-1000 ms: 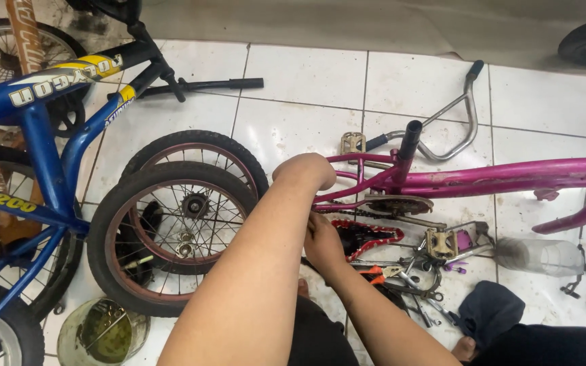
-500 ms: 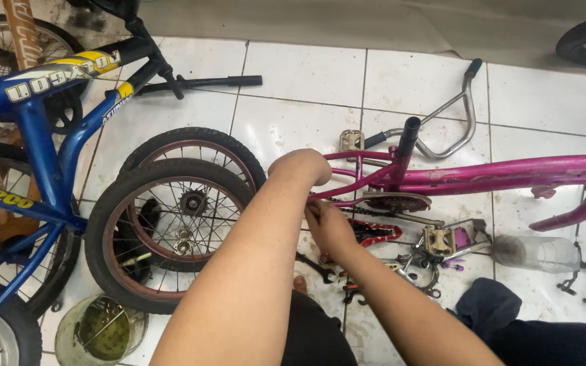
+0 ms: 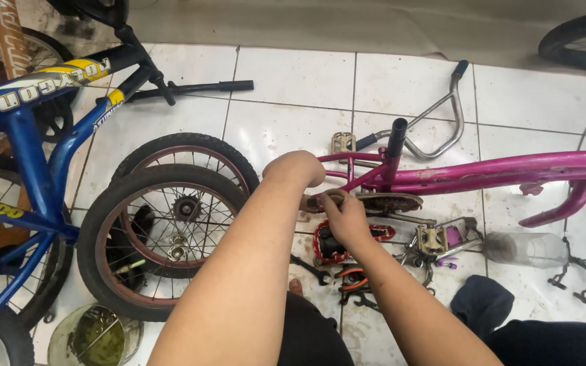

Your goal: A person is cleaning and maintaining a pink bicycle frame using a cloth and tools while sitting on the floor.

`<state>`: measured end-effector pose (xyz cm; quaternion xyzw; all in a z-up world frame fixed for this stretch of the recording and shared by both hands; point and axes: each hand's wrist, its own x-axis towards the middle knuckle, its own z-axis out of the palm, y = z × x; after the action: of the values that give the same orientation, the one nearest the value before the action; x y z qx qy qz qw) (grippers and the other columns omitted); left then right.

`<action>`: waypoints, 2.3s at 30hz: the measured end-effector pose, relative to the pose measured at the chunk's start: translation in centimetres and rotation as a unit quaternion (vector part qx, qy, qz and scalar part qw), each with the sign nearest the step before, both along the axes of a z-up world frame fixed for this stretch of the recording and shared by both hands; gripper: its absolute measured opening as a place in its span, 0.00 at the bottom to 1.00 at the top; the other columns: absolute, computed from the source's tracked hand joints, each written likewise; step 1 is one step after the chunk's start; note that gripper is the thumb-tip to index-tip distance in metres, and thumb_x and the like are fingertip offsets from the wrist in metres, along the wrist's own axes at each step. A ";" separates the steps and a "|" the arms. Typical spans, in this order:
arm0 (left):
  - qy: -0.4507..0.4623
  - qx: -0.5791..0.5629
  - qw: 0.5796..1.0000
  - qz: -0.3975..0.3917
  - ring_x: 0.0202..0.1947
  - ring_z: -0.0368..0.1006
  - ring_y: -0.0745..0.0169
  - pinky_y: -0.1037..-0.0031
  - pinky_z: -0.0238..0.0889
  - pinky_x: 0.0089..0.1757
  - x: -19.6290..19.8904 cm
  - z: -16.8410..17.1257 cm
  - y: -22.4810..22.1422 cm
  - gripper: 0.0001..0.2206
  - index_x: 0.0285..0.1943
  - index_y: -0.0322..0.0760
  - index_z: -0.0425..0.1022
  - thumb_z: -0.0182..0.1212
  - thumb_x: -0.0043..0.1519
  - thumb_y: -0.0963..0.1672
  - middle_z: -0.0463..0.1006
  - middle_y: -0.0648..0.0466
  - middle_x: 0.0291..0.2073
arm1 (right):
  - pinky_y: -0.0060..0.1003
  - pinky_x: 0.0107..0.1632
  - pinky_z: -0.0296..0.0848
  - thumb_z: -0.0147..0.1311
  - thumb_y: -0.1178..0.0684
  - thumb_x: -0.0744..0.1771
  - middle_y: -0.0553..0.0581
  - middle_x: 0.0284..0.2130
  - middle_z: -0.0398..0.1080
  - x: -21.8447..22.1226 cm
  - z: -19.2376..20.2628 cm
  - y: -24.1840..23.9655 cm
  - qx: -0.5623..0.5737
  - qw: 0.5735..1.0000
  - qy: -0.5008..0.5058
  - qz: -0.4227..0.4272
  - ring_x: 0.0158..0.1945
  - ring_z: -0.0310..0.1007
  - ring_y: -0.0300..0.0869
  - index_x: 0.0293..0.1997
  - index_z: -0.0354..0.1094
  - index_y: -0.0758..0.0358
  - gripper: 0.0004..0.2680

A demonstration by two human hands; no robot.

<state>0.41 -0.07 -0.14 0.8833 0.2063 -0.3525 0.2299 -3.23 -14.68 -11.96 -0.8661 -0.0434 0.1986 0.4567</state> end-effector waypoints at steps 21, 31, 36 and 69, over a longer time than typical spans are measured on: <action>-0.006 -0.015 1.000 -0.006 0.55 0.77 0.37 0.45 0.68 0.52 -0.2 0.8 -0.7 0.21 0.60 0.27 0.77 0.55 0.60 0.44 0.81 0.35 0.48 | 0.51 0.45 0.78 0.49 0.47 0.71 0.64 0.35 0.79 -1.6 2.2 -1.8 0.017 0.994 -0.111 -0.016 0.45 0.79 0.57 0.49 0.76 0.61 0.11; -0.017 -0.016 1.000 -0.006 0.57 0.75 0.37 0.45 0.67 0.54 -0.6 0.7 -0.4 0.22 0.60 0.28 0.77 0.56 0.60 0.46 0.80 0.35 0.51 | 0.47 0.41 0.75 0.51 0.50 0.72 0.58 0.28 0.75 1.8 -0.5 -6.5 -0.022 0.912 -0.401 -0.081 0.39 0.77 0.58 0.43 0.73 0.54 0.06; -0.007 -0.021 1.000 -0.005 0.58 0.74 0.36 0.45 0.66 0.55 -0.2 1.8 -0.9 0.24 0.61 0.28 0.76 0.55 0.58 0.46 0.80 0.36 0.53 | 0.54 0.49 0.75 0.49 0.44 0.71 0.61 0.34 0.78 -0.2 2.5 -4.0 -0.031 0.984 -0.169 -0.044 0.46 0.77 0.58 0.46 0.75 0.56 0.10; 0.031 -0.010 0.998 0.046 0.55 0.75 0.32 0.38 0.69 0.48 0.1 2.4 0.7 0.21 0.63 0.24 0.73 0.53 0.62 0.42 0.79 0.32 0.51 | 0.53 0.49 0.79 0.49 0.49 0.71 0.60 0.42 0.75 -0.6 -1.4 3.8 -0.108 0.970 -0.217 -0.002 0.49 0.78 0.56 0.53 0.72 0.56 0.09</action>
<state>0.48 0.65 2.29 0.8591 0.2504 -0.3712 0.2481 -3.79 -10.90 -13.41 -0.9326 -0.1186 0.0083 0.3407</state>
